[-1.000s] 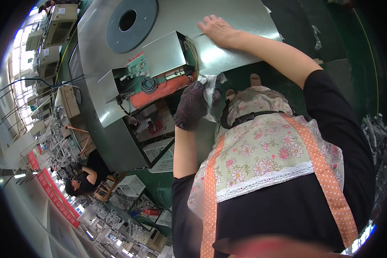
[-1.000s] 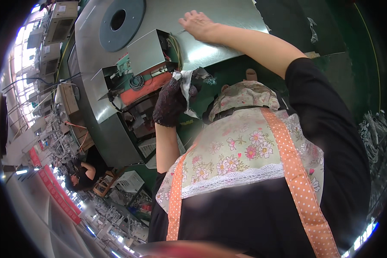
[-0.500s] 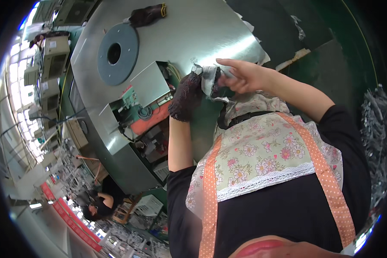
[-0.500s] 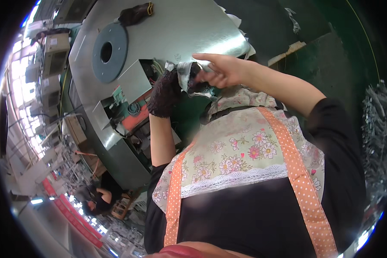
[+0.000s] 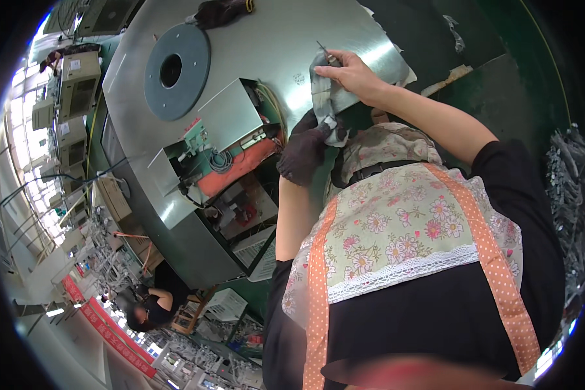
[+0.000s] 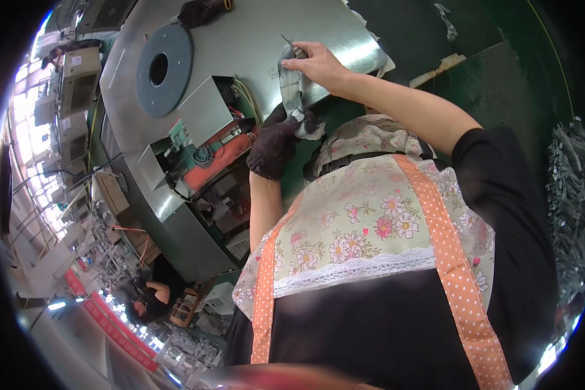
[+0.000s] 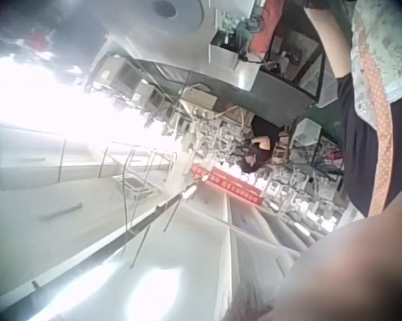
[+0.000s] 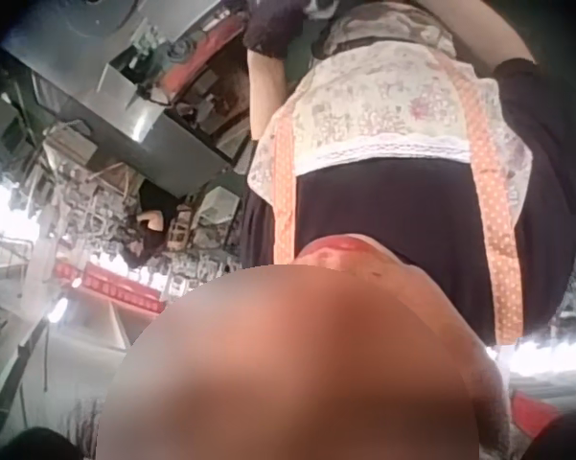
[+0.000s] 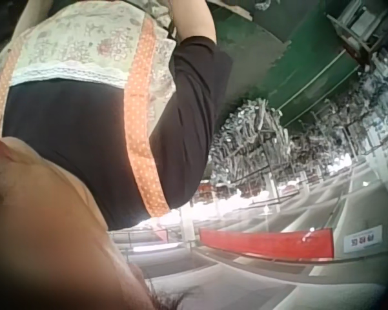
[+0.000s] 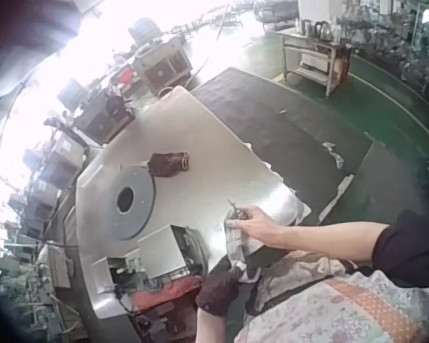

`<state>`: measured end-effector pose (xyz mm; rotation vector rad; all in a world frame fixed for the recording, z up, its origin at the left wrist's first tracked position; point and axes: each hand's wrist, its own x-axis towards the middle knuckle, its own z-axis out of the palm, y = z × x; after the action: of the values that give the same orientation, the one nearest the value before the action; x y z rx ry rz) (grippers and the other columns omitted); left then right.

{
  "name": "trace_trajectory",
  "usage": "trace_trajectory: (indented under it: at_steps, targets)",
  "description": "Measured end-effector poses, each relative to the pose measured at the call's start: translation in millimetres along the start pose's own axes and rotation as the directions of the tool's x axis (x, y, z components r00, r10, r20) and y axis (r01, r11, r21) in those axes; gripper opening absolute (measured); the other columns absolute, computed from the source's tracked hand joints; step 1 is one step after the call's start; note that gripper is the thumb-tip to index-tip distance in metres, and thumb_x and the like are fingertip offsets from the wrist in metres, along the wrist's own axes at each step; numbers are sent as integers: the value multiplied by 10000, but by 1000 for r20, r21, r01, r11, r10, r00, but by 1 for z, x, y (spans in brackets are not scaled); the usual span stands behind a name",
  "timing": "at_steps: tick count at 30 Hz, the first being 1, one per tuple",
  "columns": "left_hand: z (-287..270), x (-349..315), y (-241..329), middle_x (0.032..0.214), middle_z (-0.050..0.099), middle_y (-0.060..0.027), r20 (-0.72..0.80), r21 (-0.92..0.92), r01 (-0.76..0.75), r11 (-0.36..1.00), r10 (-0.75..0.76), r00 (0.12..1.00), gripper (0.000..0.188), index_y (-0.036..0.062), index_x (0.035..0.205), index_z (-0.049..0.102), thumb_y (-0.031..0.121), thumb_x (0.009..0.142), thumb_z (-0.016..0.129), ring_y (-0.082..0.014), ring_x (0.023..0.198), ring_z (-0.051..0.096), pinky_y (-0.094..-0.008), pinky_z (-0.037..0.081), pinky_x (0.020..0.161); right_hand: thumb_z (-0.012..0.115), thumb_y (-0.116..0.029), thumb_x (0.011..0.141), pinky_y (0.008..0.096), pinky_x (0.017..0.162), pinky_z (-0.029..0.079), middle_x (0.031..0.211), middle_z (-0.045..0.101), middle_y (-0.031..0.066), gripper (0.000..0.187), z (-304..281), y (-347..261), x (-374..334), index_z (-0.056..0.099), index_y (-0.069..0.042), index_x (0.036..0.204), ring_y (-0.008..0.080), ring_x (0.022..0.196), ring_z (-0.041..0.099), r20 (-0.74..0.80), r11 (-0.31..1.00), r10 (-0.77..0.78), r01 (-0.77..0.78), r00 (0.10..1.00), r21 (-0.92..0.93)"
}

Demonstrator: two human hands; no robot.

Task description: The person wraps white tape around the fingers of a glove by hand, then puts the glove on and continues wrapping more tape around the gloved fingers.

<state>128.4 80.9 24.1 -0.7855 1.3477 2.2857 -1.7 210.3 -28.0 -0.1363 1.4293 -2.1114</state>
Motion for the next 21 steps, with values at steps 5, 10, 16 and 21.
trace_trajectory:
  at_steps: [5,10,16,21]
  targets:
    - [0,-13,0,1067,643,-68,71,107,-119,987,112,991,473,31,1322,504,13,863,620,-164,917,623,-302,509,811,676,-191,890,204,656,429,846,617,-40,187,1,-5,-7,658,-51,1011,27,737,513,20,970,-216,217,976,-106]
    - [7,-39,8,1067,639,-66,8,165,-85,983,85,996,525,34,1336,490,81,850,680,-151,907,608,-299,492,801,695,-207,870,209,670,422,846,610,-30,197,2,-37,-14,662,-52,987,42,745,511,115,952,-230,248,966,-181]
    - [15,-58,12,1033,628,-76,42,125,-104,987,99,994,614,5,1357,465,138,810,714,-160,894,599,-296,488,757,742,-359,820,263,670,426,852,609,31,379,-18,-28,20,653,-36,996,112,765,535,254,861,186,-33,949,-508]
    - [19,-74,14,1035,635,-71,-28,50,-84,995,86,996,614,0,1348,478,158,801,707,-150,880,597,-285,483,746,593,-280,897,389,830,492,1020,615,149,347,-22,-18,72,582,-11,1116,264,949,615,100,269,23,90,995,-959]
